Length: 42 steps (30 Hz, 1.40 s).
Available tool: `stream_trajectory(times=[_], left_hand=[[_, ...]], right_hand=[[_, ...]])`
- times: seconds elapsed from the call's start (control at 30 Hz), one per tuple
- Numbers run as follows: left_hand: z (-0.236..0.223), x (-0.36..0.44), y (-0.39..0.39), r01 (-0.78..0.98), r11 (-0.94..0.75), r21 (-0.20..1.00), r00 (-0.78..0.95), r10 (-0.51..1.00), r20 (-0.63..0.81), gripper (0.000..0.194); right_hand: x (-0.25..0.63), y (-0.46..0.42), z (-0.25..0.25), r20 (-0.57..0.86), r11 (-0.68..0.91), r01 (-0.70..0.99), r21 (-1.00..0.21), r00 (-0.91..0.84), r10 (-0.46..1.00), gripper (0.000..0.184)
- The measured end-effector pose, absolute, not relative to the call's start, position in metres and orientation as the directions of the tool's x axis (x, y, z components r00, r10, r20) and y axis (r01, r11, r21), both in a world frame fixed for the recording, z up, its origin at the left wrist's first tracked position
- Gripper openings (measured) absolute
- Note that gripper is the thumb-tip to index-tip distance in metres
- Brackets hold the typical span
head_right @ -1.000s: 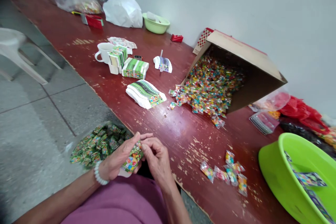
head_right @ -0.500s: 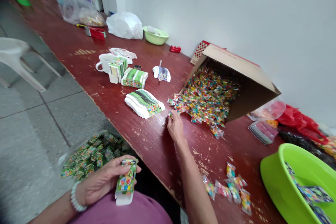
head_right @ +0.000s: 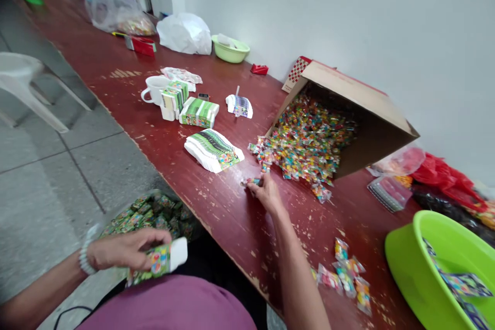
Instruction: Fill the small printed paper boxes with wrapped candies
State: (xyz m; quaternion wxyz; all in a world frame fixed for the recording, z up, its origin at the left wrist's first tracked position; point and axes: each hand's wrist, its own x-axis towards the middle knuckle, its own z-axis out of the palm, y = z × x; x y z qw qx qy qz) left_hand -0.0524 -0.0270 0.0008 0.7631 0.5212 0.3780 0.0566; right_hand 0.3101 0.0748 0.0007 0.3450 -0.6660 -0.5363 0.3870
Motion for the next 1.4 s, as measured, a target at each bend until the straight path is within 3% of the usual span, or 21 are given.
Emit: stream_trajectory(times=[0.1,0.17,0.33,0.43,0.63,0.87,1.4], left_hand=[[0.012,-0.041,-0.025,0.04,0.565,0.824,0.643,0.617,-0.454,0.035],[0.02,-0.027,-0.024,-0.11,0.54,0.835,0.562,0.726,-0.396,0.034],[0.035,0.023,-0.018,-0.246,0.468,0.849,0.342,0.861,-0.376,0.035],[0.041,0.048,-0.016,-0.315,0.435,0.844,0.3,0.889,-0.346,0.041],[0.046,0.067,-0.023,-0.261,0.404,0.877,0.314,0.894,-0.318,0.044],[0.05,0.07,-0.032,-0.262,0.374,0.89,0.212,0.922,-0.325,0.045],[0.057,0.078,-0.047,-0.106,0.311,0.945,0.141,0.945,-0.295,0.042]], right_hand=[[0.306,0.045,0.0,-0.217,-0.228,0.269,-0.936,0.071,0.974,0.043],[0.3,0.024,0.002,-0.245,-0.248,0.163,-0.955,0.039,0.969,0.046],[0.277,-0.023,0.014,-0.28,-0.28,-0.105,-0.954,-0.015,0.96,0.042],[0.265,-0.041,0.02,-0.297,-0.297,-0.254,-0.92,-0.042,0.954,0.037],[0.254,-0.059,0.026,-0.295,-0.312,-0.309,-0.898,-0.102,0.95,0.033],[0.248,-0.067,0.031,-0.347,-0.342,-0.358,-0.869,-0.054,0.936,0.045],[0.238,-0.09,0.025,-0.248,-0.24,-0.346,-0.907,-0.021,0.969,0.024]])
